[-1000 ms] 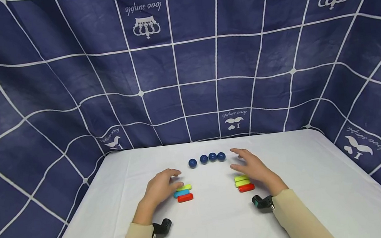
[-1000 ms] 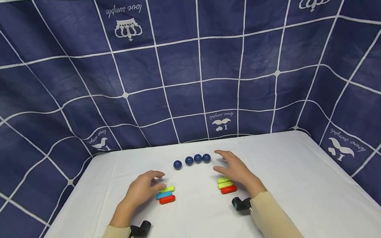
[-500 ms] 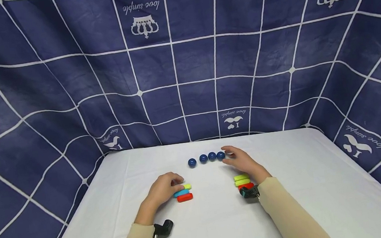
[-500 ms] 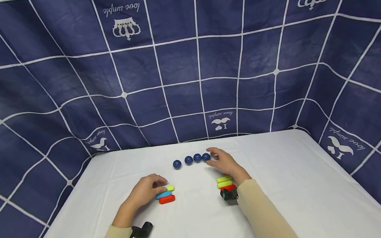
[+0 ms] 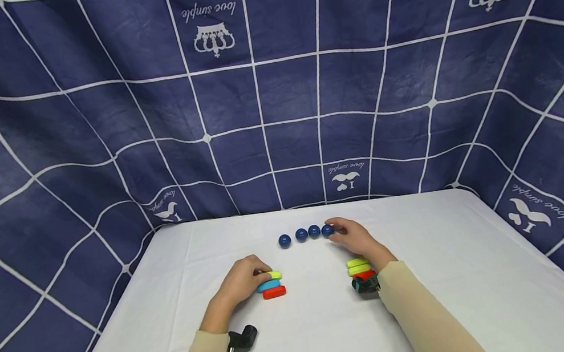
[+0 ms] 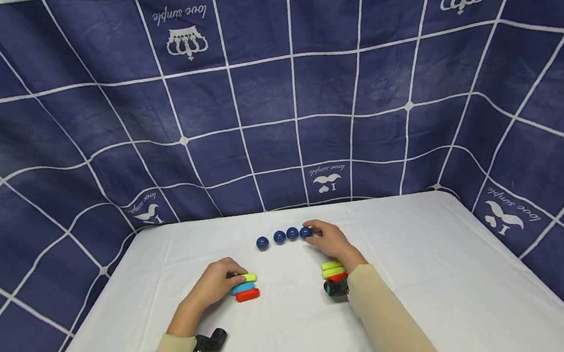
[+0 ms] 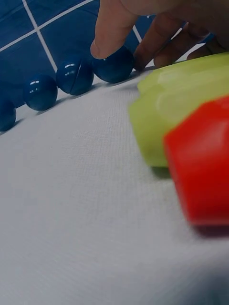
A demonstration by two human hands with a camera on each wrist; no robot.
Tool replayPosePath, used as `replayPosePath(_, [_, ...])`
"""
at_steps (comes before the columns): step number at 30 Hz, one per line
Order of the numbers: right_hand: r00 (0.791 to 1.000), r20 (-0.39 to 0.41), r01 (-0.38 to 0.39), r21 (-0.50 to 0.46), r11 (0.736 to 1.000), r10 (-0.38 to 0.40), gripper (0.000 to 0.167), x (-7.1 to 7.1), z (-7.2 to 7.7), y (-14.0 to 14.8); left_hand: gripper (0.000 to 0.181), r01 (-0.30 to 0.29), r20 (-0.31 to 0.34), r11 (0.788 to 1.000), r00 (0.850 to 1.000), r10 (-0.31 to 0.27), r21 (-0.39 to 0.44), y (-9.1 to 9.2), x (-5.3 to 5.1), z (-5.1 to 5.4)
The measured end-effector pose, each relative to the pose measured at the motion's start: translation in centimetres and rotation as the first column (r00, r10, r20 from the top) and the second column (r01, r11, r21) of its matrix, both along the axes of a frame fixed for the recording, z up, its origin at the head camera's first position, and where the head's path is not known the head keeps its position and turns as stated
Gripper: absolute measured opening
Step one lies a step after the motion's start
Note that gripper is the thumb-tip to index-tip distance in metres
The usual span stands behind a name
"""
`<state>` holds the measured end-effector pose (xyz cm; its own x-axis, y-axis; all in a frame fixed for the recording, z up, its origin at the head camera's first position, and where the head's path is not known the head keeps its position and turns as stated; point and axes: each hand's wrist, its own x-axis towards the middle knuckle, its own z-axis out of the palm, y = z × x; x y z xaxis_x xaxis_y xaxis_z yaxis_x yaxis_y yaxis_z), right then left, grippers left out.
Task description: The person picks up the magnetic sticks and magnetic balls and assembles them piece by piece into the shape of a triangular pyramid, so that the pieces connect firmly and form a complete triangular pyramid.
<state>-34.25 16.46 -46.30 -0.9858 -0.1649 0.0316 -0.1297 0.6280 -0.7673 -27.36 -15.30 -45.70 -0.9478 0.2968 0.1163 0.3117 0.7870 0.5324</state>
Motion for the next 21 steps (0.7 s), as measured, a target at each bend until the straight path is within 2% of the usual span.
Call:
replayPosePath(5, [0.999,-0.018,0.026,-0.007,1.0,-0.026,0.039,0.17,-0.12,0.0,0.01,0.004,0.011,1.0,1.0,-0.004,-0.002,-0.04,0.12,0.02])
replayPosePath(14, [0.997,-0.05,0.055,-0.087,0.995,-0.059,0.024,0.25,-0.71,0.24,0.008,-0.026,0.026,1.0,0.999,0.027,-0.015,0.19,0.26,0.1])
replayPosePath(21, [0.996,-0.064,0.053,-0.07,0.996,-0.058,0.026,0.62,-0.67,0.59,0.006,-0.032,0.027,0.999,0.999,0.032,0.003,0.5,0.28,0.31])
